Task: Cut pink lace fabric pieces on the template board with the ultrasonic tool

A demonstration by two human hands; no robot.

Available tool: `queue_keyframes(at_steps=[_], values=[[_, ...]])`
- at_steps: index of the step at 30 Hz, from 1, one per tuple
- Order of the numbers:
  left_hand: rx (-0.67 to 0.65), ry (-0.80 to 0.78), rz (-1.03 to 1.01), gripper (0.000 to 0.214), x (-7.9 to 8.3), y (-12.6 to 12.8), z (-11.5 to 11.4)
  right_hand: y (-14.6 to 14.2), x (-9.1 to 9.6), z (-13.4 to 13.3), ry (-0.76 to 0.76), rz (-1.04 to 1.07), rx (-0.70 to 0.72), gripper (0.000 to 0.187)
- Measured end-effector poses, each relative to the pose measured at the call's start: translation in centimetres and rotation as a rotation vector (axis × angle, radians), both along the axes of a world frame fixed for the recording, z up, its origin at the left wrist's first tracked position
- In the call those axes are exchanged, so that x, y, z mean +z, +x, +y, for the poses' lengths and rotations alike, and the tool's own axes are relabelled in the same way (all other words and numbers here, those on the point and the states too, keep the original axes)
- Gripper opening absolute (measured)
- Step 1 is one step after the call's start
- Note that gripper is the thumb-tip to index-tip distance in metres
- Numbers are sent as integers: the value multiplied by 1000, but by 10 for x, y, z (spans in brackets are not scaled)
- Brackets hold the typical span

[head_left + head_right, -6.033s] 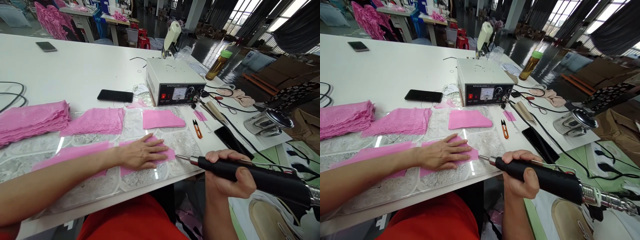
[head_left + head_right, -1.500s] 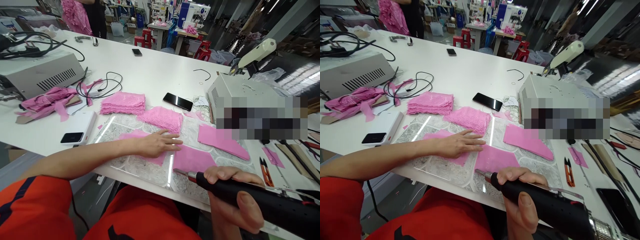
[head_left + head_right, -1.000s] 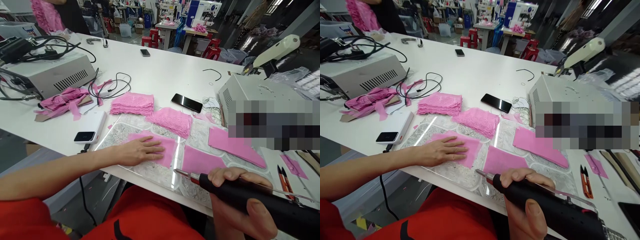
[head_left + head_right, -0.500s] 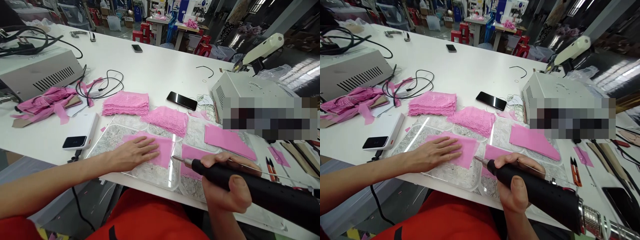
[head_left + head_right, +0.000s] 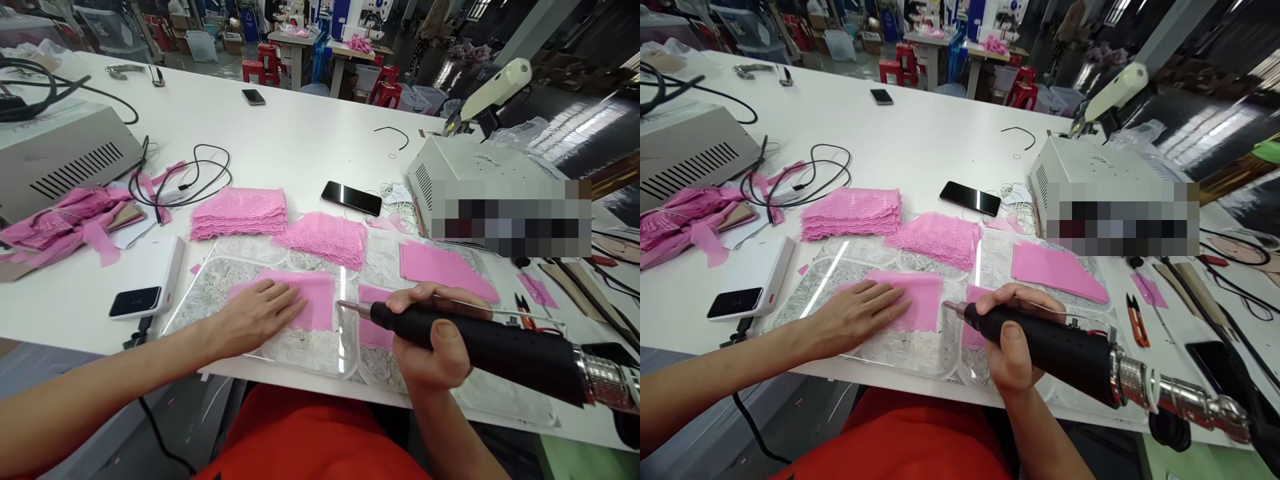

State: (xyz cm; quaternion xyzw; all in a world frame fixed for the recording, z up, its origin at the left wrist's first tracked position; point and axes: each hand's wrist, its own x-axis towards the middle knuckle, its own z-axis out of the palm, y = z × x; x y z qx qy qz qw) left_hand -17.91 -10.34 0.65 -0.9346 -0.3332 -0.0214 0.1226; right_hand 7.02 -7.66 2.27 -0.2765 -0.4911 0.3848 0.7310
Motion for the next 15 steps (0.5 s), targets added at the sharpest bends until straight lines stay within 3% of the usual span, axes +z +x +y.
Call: queue_keyframes(at_steps=[6,15], values=[[5,-40,-30,41,-5,1,16,-1,3,1,-5,-5,12,20],[88,-24,2,29,-1,7,5,-1,7,-8,-21,-18,49,21]])
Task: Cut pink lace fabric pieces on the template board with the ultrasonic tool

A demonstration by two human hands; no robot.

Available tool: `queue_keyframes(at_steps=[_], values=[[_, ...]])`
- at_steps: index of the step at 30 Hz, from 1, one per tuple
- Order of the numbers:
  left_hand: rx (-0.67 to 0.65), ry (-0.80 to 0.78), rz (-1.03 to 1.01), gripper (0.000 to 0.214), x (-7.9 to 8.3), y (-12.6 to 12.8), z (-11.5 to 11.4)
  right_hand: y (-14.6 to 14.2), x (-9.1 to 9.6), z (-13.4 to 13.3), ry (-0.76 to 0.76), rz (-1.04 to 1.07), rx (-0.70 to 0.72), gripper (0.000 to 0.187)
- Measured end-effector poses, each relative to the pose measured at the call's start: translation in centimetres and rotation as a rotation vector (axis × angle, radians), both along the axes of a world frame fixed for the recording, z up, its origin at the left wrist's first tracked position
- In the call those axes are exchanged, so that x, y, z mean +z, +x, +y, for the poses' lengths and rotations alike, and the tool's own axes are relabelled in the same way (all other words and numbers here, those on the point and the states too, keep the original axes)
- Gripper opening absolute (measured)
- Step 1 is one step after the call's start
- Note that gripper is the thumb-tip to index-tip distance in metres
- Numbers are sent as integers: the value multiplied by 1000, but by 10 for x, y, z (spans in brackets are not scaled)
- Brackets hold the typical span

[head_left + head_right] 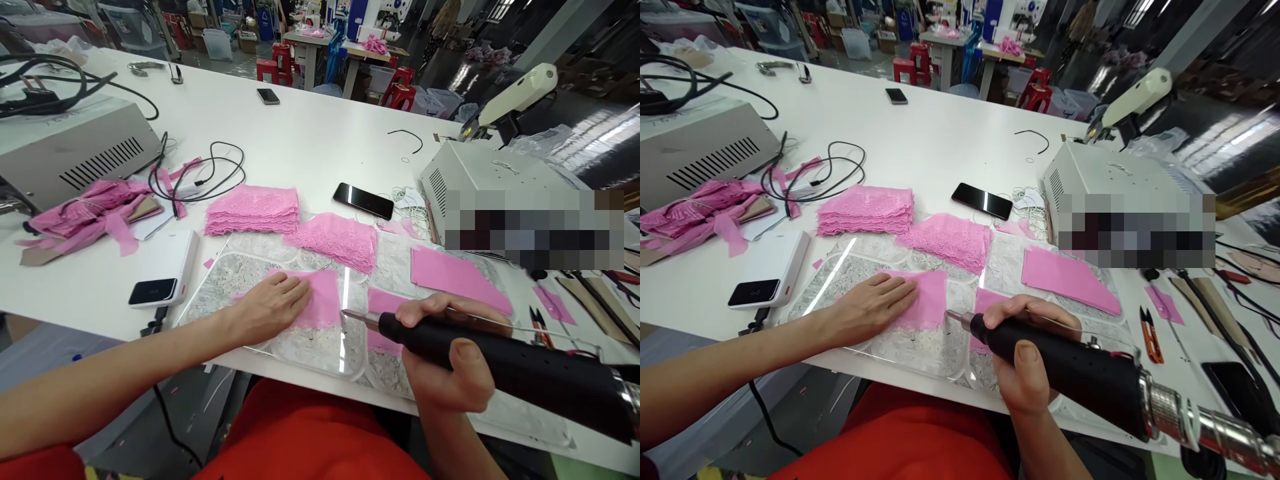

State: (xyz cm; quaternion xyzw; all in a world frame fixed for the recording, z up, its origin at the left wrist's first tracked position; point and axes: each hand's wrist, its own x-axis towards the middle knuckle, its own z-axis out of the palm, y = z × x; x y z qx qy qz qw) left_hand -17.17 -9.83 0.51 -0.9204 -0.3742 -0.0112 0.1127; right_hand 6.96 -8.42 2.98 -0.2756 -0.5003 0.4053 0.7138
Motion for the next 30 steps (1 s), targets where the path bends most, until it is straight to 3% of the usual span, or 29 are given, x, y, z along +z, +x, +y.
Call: queue_keyframes(at_steps=[10,21,30], values=[[-9,71,-15,22,0,4,-5,12,10,-15,-21,-5,83,23],[15,115,17,15,1,10,-10,12,-5,-15,-44,-22,71,23],[-43,75,-61,25,4,12,-5,14,4,-18,-12,-6,118,24]])
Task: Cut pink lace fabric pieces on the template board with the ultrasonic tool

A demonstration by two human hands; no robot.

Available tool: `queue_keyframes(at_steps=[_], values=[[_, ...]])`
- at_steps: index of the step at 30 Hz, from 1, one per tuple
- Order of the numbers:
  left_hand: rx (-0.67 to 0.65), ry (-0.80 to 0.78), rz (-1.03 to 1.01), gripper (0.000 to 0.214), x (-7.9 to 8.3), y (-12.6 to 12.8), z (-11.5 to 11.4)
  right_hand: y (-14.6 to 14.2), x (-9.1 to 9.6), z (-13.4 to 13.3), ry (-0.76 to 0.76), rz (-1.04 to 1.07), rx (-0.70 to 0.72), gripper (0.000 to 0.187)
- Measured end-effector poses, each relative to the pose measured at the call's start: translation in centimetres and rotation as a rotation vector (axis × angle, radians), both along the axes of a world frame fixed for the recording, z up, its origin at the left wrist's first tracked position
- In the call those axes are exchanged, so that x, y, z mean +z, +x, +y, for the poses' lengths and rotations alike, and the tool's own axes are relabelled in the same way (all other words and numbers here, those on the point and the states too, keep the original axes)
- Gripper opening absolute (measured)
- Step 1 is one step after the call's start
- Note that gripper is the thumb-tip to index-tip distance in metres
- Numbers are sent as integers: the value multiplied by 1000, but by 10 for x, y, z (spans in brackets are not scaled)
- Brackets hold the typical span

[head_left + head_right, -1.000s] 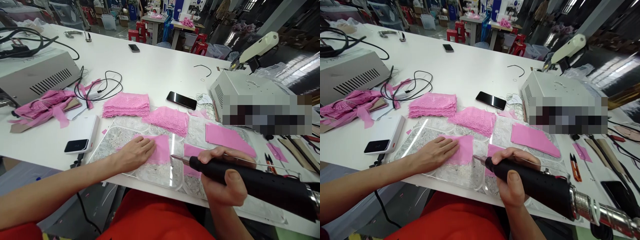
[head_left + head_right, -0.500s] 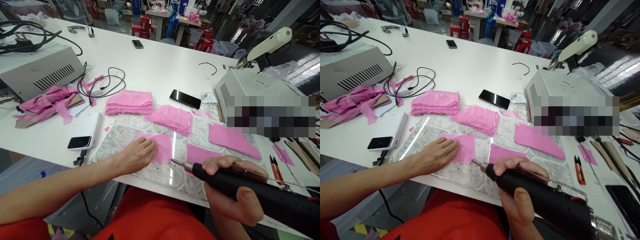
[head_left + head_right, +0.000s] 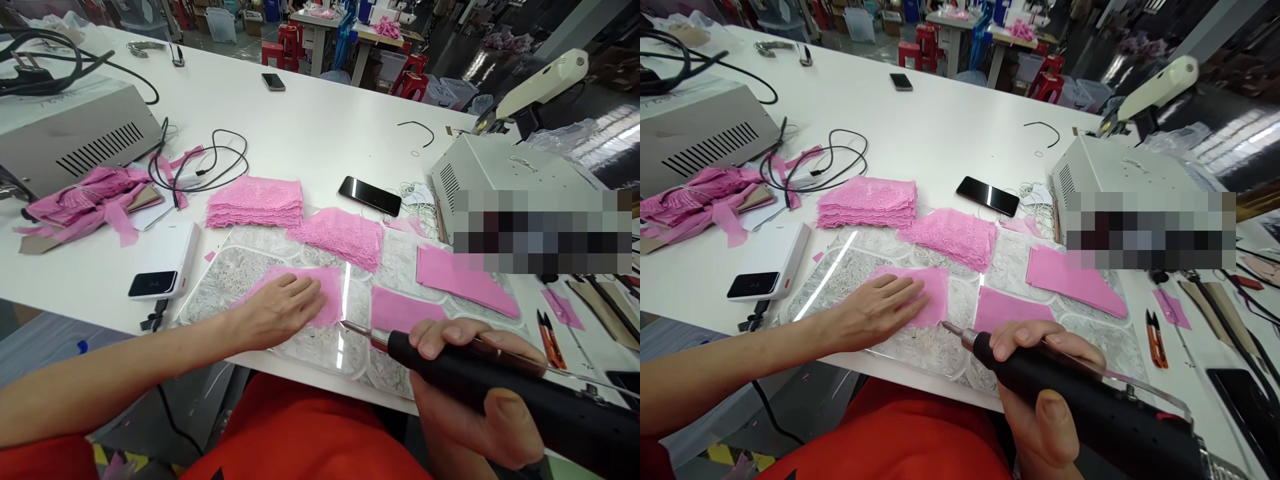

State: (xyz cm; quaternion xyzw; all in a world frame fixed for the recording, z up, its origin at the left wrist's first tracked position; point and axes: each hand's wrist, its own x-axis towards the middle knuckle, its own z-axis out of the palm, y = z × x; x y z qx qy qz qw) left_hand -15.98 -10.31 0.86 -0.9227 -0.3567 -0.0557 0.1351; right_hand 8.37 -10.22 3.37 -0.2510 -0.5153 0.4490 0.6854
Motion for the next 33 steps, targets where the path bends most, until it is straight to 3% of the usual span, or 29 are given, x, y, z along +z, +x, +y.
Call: queue_keyframes(at_steps=[6,19,33], values=[[-134,-76,-50,38,-8,-3,5,-7,-5,-1,5,-17,52,23],[-96,-69,-111,35,-9,1,3,9,-8,-2,-18,-18,-25,23],[-133,-351,-153,39,-22,-12,8,10,-11,-5,-4,-9,4,24]])
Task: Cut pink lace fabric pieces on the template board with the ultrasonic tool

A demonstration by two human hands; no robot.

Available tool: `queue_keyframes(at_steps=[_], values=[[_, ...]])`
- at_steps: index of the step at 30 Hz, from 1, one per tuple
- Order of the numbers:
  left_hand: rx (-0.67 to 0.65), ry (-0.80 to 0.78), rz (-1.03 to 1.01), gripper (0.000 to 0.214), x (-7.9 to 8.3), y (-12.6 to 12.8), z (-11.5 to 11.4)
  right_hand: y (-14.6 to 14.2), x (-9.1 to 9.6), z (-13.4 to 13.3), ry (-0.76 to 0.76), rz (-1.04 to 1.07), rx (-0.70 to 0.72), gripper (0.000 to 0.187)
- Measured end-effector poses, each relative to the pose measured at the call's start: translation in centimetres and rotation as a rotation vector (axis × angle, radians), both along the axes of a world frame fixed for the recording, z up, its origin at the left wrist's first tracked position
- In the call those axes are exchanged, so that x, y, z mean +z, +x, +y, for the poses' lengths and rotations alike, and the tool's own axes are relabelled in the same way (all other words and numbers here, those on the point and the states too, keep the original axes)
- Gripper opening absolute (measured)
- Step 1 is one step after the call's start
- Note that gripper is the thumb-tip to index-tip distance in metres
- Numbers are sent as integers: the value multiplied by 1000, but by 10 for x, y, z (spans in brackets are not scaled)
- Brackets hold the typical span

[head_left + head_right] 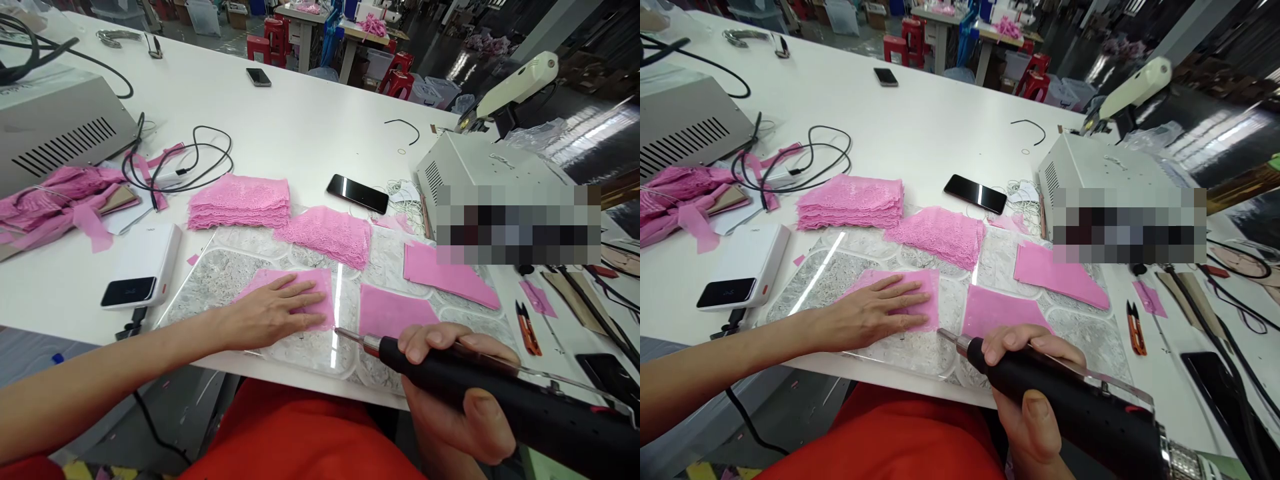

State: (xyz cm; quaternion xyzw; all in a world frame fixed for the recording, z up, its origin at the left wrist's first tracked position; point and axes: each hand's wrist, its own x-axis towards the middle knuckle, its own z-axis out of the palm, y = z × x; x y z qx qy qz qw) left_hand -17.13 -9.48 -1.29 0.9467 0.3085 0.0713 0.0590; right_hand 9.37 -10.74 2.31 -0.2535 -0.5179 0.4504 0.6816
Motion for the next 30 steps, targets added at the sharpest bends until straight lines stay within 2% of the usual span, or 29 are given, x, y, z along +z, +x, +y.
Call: queue_keyframes(at_steps=[15,22,30], values=[[-61,-195,2,45,8,-6,10,-2,3,0,-2,9,6,23],[-85,-184,-7,48,13,-6,12,-1,3,1,9,-3,11,24],[-85,-145,0,49,11,-6,12,-4,7,3,-23,4,-10,22]])
